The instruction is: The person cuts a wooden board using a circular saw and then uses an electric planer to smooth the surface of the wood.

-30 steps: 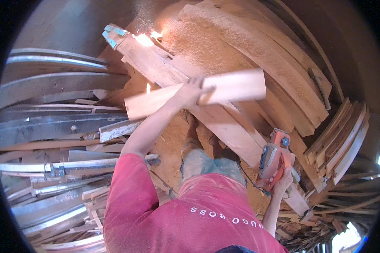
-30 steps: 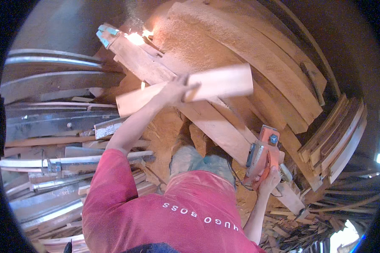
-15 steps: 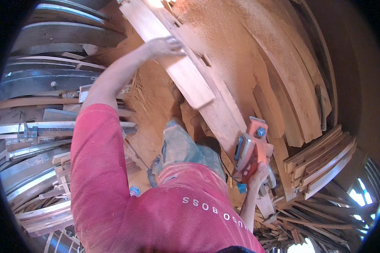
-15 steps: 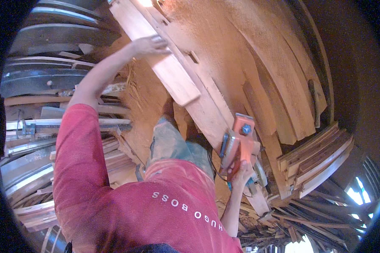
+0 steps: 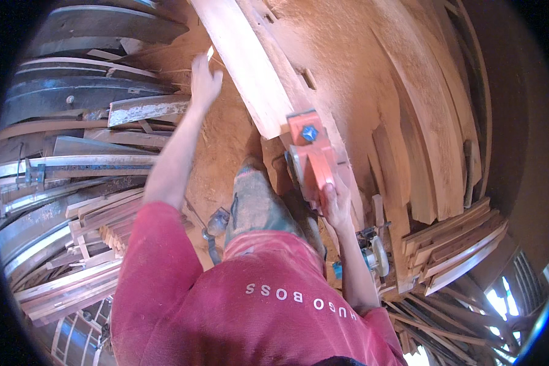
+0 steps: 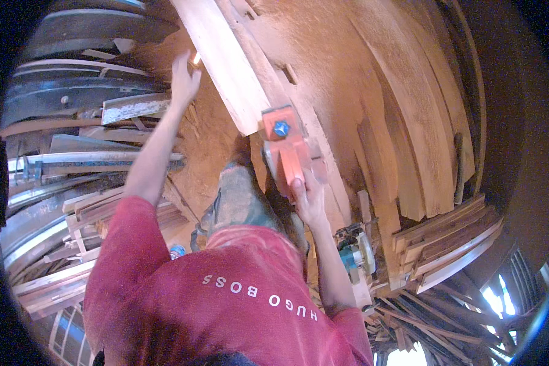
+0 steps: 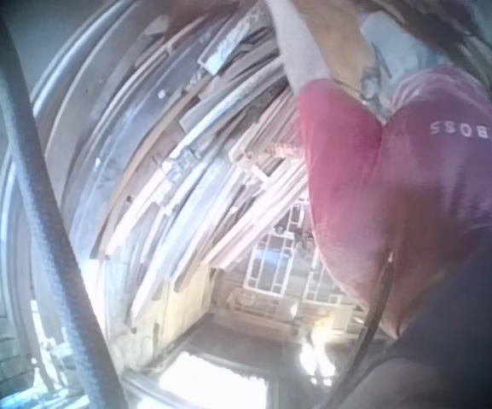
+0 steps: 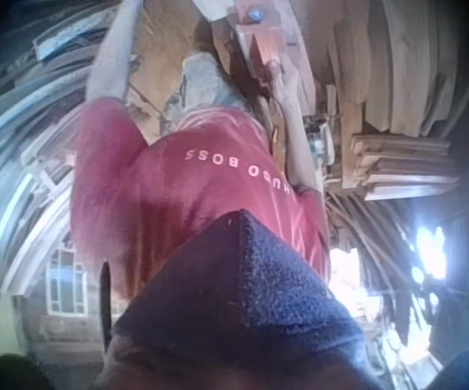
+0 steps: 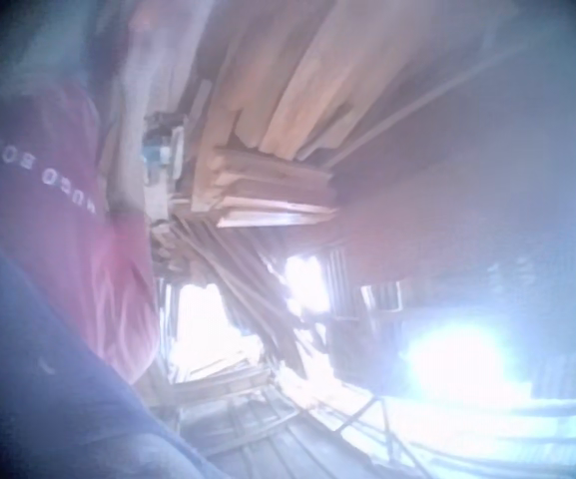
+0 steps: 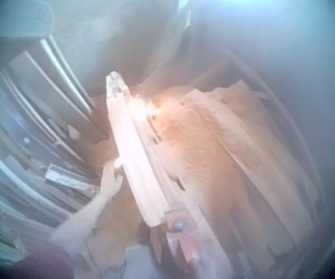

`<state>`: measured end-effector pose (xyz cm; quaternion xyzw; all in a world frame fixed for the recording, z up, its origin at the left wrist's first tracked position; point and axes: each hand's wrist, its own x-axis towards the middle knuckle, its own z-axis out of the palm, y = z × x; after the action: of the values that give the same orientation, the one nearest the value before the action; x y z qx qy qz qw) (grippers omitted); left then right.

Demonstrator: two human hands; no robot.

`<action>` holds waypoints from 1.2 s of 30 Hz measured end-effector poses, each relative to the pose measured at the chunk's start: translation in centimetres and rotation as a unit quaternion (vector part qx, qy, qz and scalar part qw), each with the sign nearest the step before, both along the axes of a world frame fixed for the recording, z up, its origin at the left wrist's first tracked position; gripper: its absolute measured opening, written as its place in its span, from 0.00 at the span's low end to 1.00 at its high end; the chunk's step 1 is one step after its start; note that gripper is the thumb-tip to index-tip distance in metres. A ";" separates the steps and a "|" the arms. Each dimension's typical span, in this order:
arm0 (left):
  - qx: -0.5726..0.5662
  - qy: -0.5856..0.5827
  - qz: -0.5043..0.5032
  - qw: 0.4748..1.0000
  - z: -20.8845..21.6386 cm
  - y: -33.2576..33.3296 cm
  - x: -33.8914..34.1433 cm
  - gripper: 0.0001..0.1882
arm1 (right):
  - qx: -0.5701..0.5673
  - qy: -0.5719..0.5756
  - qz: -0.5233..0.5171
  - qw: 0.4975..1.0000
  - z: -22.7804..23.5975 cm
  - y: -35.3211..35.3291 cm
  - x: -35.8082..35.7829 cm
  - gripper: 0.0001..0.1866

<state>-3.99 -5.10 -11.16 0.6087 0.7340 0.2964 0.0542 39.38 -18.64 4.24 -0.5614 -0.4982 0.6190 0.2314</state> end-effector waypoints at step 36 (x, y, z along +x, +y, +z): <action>-0.245 -0.631 0.187 0.712 2.5 -13.2 13.9 0.23 | 0.223 -0.040 0.130 0.965 -6.1 33.0 -31.3 0.27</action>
<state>9.92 -18.28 -8.64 0.0954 0.6751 0.4249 0.5955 8.10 14.32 -1.90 -0.4503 -0.7014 0.4939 0.2476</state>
